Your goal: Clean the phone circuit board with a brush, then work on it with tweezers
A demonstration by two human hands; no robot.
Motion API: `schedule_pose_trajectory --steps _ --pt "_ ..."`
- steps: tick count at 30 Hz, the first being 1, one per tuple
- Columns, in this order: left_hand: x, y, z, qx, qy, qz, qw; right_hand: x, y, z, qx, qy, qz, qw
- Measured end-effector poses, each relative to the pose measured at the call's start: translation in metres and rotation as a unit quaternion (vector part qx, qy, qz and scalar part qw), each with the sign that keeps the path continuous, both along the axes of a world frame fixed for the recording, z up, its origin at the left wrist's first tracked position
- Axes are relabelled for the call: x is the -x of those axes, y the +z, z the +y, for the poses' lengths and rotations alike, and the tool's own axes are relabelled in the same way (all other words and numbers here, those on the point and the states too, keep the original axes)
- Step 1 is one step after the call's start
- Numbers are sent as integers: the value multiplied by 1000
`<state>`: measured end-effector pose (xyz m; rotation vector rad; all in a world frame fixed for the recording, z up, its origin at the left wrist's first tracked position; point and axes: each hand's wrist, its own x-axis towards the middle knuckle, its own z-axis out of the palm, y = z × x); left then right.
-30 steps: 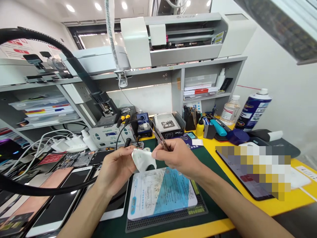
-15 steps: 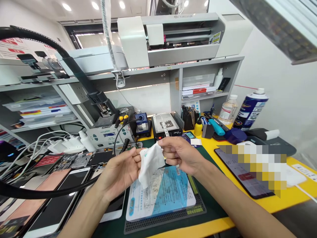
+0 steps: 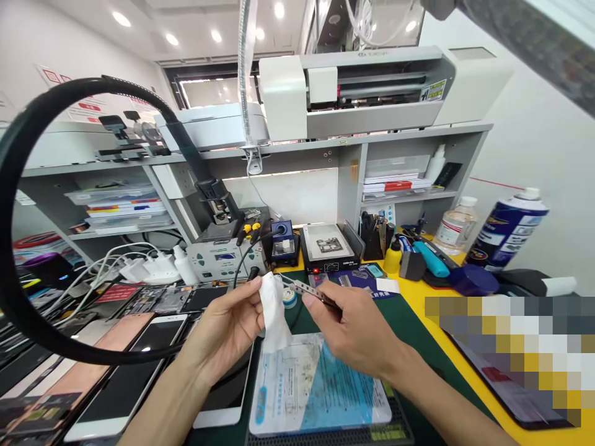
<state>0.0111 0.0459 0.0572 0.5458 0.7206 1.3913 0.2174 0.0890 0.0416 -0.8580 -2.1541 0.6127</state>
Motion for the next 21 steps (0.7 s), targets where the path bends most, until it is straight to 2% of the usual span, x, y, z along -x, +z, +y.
schedule_pose_trajectory --steps 8,13,21 --pt "-3 2 -5 9 -28 -70 997 3 -1 -2 10 14 -2 1000" --pt "-1 0 -6 13 -74 -126 989 5 -4 0 -2 11 -14 1000" --pt "-8 -5 -8 -22 -66 -58 996 6 -3 -1 12 19 -4 1000"
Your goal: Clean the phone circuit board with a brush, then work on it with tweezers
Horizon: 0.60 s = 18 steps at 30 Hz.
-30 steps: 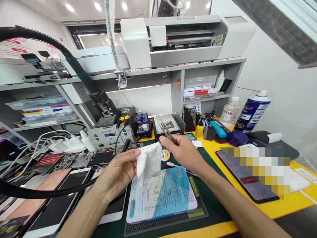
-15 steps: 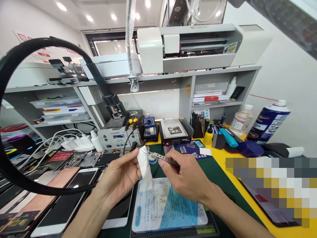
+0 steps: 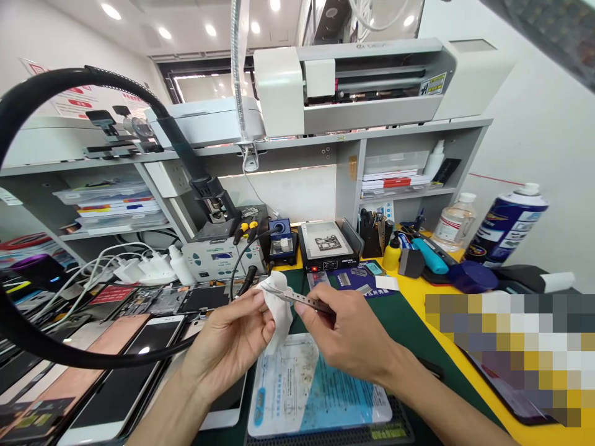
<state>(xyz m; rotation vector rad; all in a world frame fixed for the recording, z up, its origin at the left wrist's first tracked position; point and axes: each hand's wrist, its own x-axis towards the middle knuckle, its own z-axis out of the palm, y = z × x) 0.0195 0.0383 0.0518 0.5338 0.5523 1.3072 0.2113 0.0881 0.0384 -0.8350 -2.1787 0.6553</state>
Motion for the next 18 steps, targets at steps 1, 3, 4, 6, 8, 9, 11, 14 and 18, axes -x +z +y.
schedule_pose_trajectory --steps 1,3,4,6,8,9,11,14,18 --pt "-1 -1 0 -8 6 15 1000 0 0 0 2 3 1 1000" --pt "-3 -2 0 -27 21 56 998 0 0 0 3 7 2 1000" --pt "-4 -3 0 -37 32 80 996 0 -1 0 2 8 2 1000" --pt "-4 -4 -1 -59 66 133 987 0 -2 0 -6 8 3 1000" --pt "-4 -7 -2 -79 111 184 974 0 -4 0 -20 1 4 1000" --pt "-4 -8 -3 -86 134 205 966 1 -5 0 -30 -5 5 1000" --pt "-4 -10 -3 -95 169 239 952 2 -6 -2 -56 -18 7 998" --pt "-3 -11 -2 -97 189 268 940 6 -8 -5 -95 -30 1 995" --pt "8 -7 2 -92 210 271 935 5 -9 -7 -114 -35 -9 993"
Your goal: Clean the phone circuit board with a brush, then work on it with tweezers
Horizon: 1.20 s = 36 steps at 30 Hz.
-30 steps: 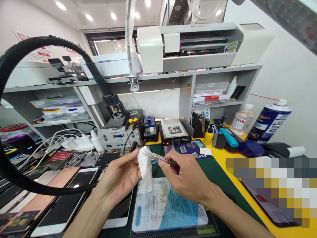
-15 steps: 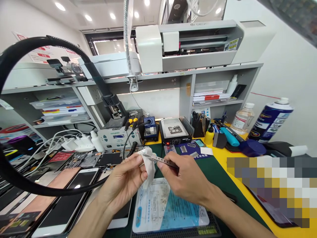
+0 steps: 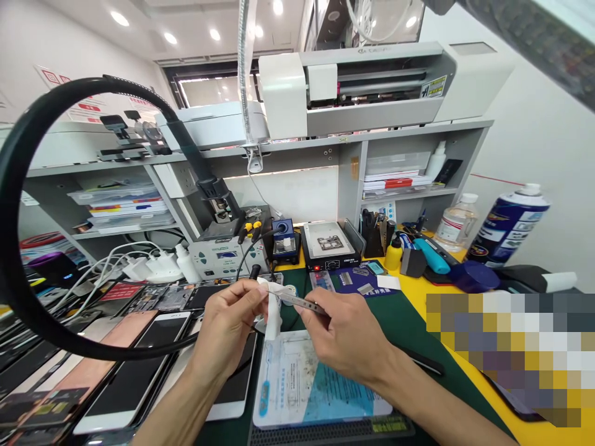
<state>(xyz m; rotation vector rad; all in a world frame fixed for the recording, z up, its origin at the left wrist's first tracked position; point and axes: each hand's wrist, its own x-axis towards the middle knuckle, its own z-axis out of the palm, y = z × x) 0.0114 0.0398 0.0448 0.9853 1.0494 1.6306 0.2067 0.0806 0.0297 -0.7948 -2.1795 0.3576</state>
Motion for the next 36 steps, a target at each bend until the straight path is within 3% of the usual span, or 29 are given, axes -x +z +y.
schedule_pose_trajectory --steps 4,7,21,30,36 --pt "22 7 1 -16 44 -30 998 -7 1 2 30 -14 1 999" --pt "29 9 0 -9 22 -40 999 -10 3 4 76 -16 7 997" --pt "10 4 -5 45 -104 -93 989 -11 5 0 102 3 29 994" --pt "-10 0 -5 56 -111 -128 984 -7 8 -4 142 11 27 989" --pt "-13 -1 -8 47 -70 -146 986 -2 4 -8 90 -1 26 996"
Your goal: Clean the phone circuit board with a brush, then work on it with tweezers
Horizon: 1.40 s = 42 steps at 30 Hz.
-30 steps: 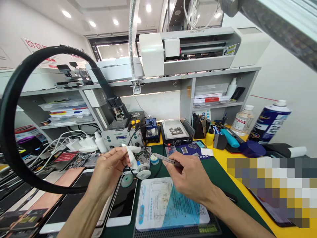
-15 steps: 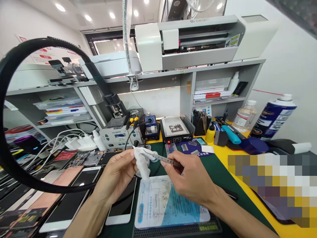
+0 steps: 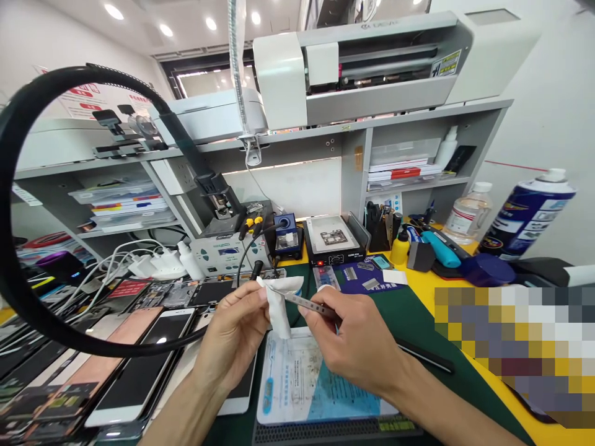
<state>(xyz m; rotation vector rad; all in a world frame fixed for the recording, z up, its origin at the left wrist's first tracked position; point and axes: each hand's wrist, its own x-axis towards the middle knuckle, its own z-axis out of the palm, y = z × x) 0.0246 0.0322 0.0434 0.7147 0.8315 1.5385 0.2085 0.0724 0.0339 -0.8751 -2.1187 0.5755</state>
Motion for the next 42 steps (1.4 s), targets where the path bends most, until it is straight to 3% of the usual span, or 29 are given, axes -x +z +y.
schedule_pose_trajectory --steps 7,11,16,19,23,28,37,42 --pt "14 7 4 -8 46 -26 999 0 -3 -2 -12 1 1 1000" --pt "26 10 4 -12 37 -28 999 -1 5 2 139 41 42 989" --pt "19 6 3 3 -36 -25 999 -3 8 8 325 141 109 929" --pt "13 3 3 -4 -55 -48 997 -5 7 10 430 187 132 873" --pt "9 1 3 -14 -72 -88 993 -5 9 9 515 235 150 810" --pt "5 4 2 -28 -91 -144 985 -3 9 7 550 274 154 774" --pt "4 6 -2 -27 -139 -191 971 1 9 4 561 285 155 762" --pt "0 6 -3 -11 -117 -131 984 0 5 6 563 292 154 758"
